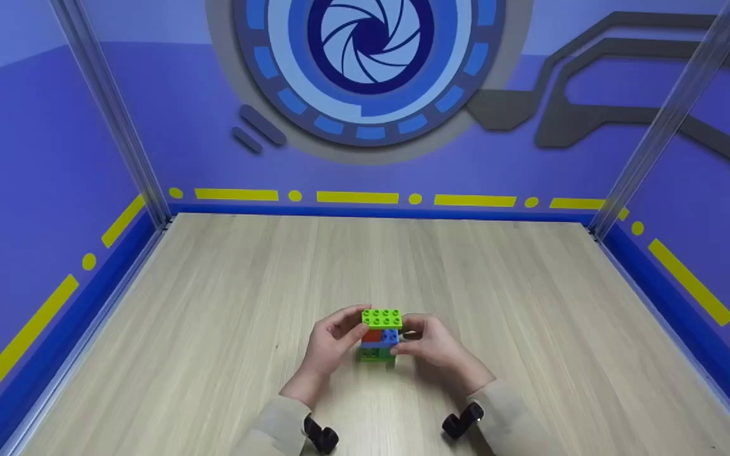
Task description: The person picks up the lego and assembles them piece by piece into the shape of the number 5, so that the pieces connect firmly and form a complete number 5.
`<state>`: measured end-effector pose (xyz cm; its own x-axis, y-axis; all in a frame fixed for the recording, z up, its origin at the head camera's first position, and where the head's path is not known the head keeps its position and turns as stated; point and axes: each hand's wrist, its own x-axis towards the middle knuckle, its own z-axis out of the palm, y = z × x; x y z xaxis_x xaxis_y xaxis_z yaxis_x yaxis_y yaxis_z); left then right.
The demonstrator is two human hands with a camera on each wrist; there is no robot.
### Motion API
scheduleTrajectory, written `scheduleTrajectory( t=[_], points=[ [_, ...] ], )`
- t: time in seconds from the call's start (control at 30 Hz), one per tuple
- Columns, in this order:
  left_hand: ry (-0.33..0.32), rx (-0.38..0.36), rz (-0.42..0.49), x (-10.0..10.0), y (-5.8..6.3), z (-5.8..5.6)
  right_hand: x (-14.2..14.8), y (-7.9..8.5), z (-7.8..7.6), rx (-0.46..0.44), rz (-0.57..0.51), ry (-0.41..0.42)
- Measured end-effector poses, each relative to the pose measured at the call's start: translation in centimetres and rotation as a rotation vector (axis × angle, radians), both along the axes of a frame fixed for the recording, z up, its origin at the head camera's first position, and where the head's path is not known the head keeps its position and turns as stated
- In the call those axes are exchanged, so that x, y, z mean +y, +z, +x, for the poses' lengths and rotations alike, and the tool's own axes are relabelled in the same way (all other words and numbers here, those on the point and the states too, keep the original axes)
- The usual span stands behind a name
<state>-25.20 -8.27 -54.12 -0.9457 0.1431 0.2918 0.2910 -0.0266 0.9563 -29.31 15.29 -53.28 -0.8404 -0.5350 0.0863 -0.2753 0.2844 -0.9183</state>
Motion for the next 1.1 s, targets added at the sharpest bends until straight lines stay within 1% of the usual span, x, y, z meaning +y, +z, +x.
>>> scheduleTrajectory(
  t=[0.13,0.3,0.53,0.73,0.97,1.1],
  points=[
    [0.005,-0.016,0.01,0.04,-0.12,-0.05,0.01,-0.19,0.01,-0.015,-0.017,-0.004],
    [0.015,-0.026,0.013,0.04,-0.25,-0.05,-0.06,-0.48,0.04,-0.018,-0.011,-0.017],
    [0.023,-0.004,0.005,-0.03,-0.11,-0.04,-0.17,-0.54,-0.01,0.004,-0.016,-0.009],
    [0.036,0.008,-0.008,0.08,-0.14,0.01,-0.13,-0.39,0.08,-0.001,-0.02,-0.012],
    [0.033,0.017,-0.013,0.24,-0.2,0.21,-0.09,-0.55,0.18,-0.024,-0.056,-0.008],
    [0.034,0.015,-0.015,0.24,-0.08,0.24,-0.06,-0.76,0.06,-0.019,-0.045,-0.018]
  ],
)
